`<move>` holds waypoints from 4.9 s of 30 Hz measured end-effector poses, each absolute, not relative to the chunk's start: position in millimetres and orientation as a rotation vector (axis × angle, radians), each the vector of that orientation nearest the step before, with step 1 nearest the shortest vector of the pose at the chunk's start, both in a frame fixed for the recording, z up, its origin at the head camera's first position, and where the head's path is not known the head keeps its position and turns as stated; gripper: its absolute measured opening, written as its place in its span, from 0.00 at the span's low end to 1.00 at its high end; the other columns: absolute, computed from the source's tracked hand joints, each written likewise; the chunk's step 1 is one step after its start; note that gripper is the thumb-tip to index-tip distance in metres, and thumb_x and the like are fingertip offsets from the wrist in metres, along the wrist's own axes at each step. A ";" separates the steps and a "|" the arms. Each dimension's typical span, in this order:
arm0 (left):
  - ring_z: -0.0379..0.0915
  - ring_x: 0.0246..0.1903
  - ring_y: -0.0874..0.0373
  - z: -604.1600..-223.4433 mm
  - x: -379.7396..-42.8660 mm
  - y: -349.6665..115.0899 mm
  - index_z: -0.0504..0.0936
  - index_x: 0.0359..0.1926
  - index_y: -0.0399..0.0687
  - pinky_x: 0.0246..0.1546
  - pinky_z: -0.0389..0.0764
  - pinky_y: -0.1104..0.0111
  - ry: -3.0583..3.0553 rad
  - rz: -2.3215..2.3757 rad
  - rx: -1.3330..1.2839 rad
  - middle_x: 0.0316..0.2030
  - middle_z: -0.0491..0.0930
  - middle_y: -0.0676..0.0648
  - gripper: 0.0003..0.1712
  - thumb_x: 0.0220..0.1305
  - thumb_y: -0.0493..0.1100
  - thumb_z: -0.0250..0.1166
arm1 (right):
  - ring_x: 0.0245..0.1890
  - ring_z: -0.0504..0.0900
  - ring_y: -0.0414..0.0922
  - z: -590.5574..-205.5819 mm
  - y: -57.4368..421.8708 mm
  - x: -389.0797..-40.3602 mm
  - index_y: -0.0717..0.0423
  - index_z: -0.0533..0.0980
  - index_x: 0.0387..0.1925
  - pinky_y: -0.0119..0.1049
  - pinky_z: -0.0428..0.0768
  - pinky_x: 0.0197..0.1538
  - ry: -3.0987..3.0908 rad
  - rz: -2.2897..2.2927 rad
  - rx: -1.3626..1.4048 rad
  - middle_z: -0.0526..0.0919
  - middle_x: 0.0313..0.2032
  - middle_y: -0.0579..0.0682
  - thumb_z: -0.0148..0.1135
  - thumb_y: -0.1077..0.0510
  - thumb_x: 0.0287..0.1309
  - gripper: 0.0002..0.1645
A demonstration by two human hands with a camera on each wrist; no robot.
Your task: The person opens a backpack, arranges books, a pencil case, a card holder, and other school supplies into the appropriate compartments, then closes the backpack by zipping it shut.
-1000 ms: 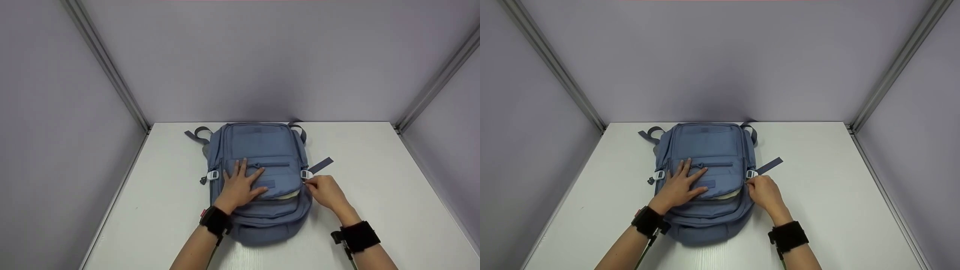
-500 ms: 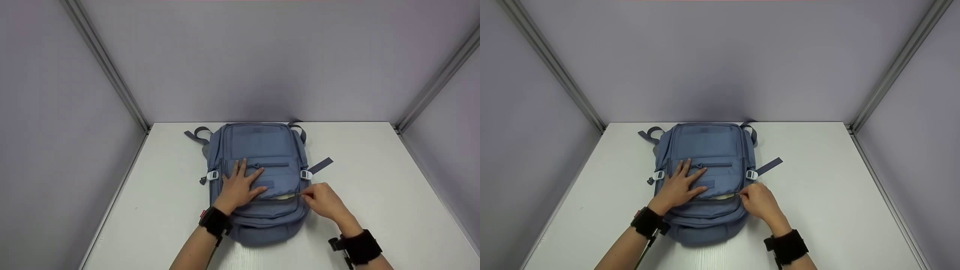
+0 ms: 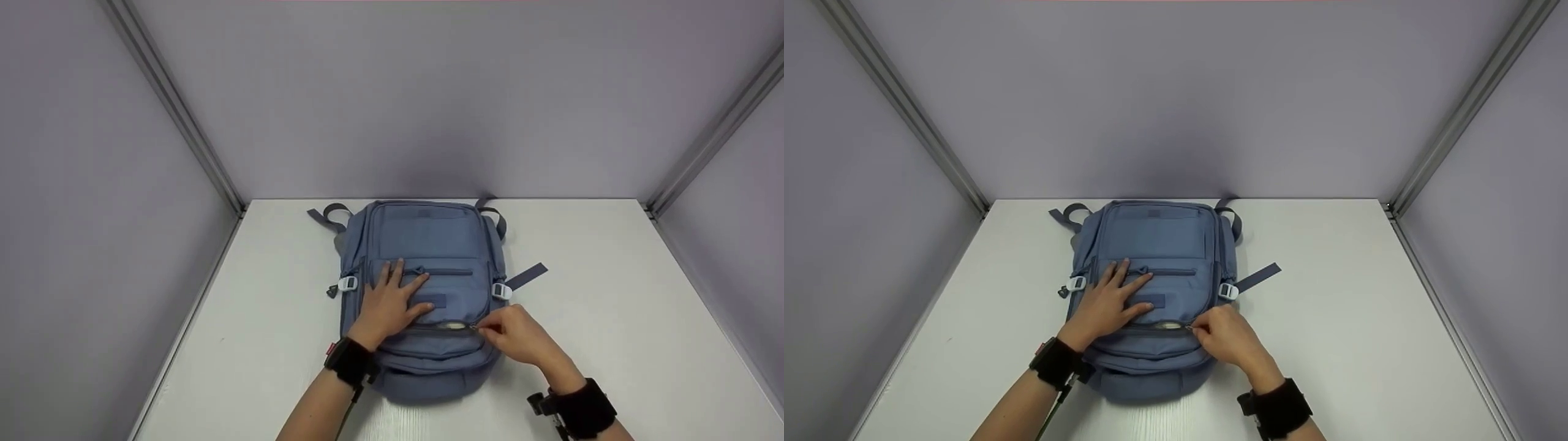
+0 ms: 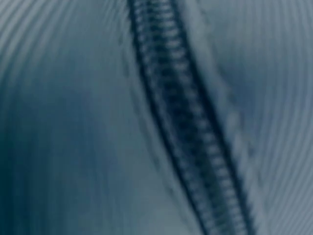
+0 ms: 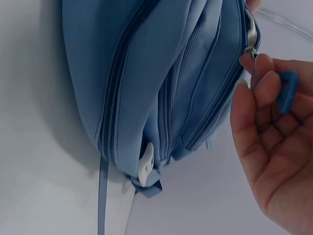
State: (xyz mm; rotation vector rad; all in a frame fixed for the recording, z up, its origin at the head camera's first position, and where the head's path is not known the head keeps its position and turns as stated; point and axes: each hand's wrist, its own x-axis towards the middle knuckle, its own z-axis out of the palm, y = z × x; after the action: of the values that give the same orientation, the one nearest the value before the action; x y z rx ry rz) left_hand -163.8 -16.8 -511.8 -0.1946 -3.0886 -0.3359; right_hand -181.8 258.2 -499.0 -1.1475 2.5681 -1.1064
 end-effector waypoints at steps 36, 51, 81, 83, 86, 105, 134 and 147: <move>0.74 0.21 0.59 -504.1 -127.1 25.8 0.74 0.21 0.52 0.37 0.77 0.58 -2.677 -0.214 -0.768 0.17 0.71 0.54 0.13 0.58 0.41 0.69 | 0.30 0.77 0.40 -495.0 223.7 -164.0 0.55 0.81 0.44 0.34 0.76 0.33 2.476 -1.223 -1.350 0.80 0.33 0.44 0.73 0.66 0.51 0.17; 0.73 0.17 0.57 -508.4 -123.2 17.9 0.74 0.18 0.52 0.19 0.73 0.65 -2.673 -0.307 -0.729 0.17 0.73 0.55 0.18 0.64 0.45 0.67 | 0.25 0.78 0.40 -517.5 219.1 -173.5 0.50 0.77 0.24 0.37 0.76 0.27 2.992 -0.782 -1.422 0.73 0.27 0.42 0.79 0.61 0.44 0.14; 0.81 0.25 0.59 -506.5 -103.9 -26.4 0.88 0.27 0.47 0.27 0.80 0.65 -2.672 -0.554 -0.607 0.25 0.83 0.54 0.07 0.61 0.43 0.70 | 0.26 0.76 0.36 -520.0 227.0 -174.3 0.45 0.76 0.26 0.35 0.76 0.28 2.955 -0.802 -1.375 0.72 0.27 0.37 0.75 0.54 0.50 0.12; 0.81 0.26 0.59 -506.2 -103.4 -31.3 0.88 0.28 0.46 0.28 0.81 0.64 -2.685 -0.590 -0.592 0.26 0.84 0.53 0.07 0.61 0.42 0.70 | 0.25 0.76 0.36 -520.4 227.5 -174.4 0.45 0.76 0.26 0.35 0.75 0.28 2.955 -0.812 -1.374 0.71 0.27 0.37 0.75 0.54 0.50 0.12; 0.82 0.27 0.59 -506.7 -102.9 -38.7 0.88 0.28 0.45 0.31 0.81 0.64 -2.697 -0.651 -0.575 0.27 0.85 0.52 0.06 0.61 0.41 0.70 | 0.25 0.75 0.36 -520.5 227.8 -174.2 0.45 0.76 0.26 0.35 0.75 0.28 2.948 -0.815 -1.364 0.71 0.27 0.37 0.75 0.54 0.50 0.13; 0.76 0.22 0.59 -509.2 -102.3 -84.3 0.85 0.24 0.44 0.25 0.76 0.63 -2.711 -0.587 -0.372 0.21 0.78 0.53 0.07 0.59 0.39 0.71 | 0.27 0.76 0.36 -517.5 230.8 -170.3 0.45 0.77 0.28 0.35 0.76 0.29 2.959 -0.785 -1.348 0.73 0.29 0.38 0.74 0.55 0.52 0.10; 0.77 0.18 0.56 -515.1 -93.6 -85.5 0.86 0.25 0.43 0.19 0.75 0.64 -2.579 -0.493 -0.192 0.19 0.81 0.49 0.04 0.55 0.36 0.71 | 0.49 0.78 0.53 -524.2 205.0 -167.7 0.48 0.77 0.29 0.50 0.76 0.49 3.074 -0.679 -1.648 0.79 0.44 0.51 0.74 0.55 0.51 0.10; 0.75 0.15 0.48 -514.6 -109.7 -90.6 0.79 0.19 0.42 0.16 0.73 0.56 -2.592 -0.393 -0.102 0.16 0.77 0.45 0.12 0.54 0.37 0.72 | 0.48 0.79 0.53 -523.2 212.3 -166.4 0.48 0.79 0.29 0.50 0.76 0.50 3.061 -0.688 -1.637 0.80 0.44 0.50 0.74 0.55 0.51 0.08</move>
State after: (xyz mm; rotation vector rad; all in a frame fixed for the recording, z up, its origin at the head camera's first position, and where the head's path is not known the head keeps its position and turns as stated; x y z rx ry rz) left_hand -109.7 -90.6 -514.6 -0.1025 -2.5917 -0.3933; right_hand -166.4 212.3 -523.2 -1.6371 3.0612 -0.6876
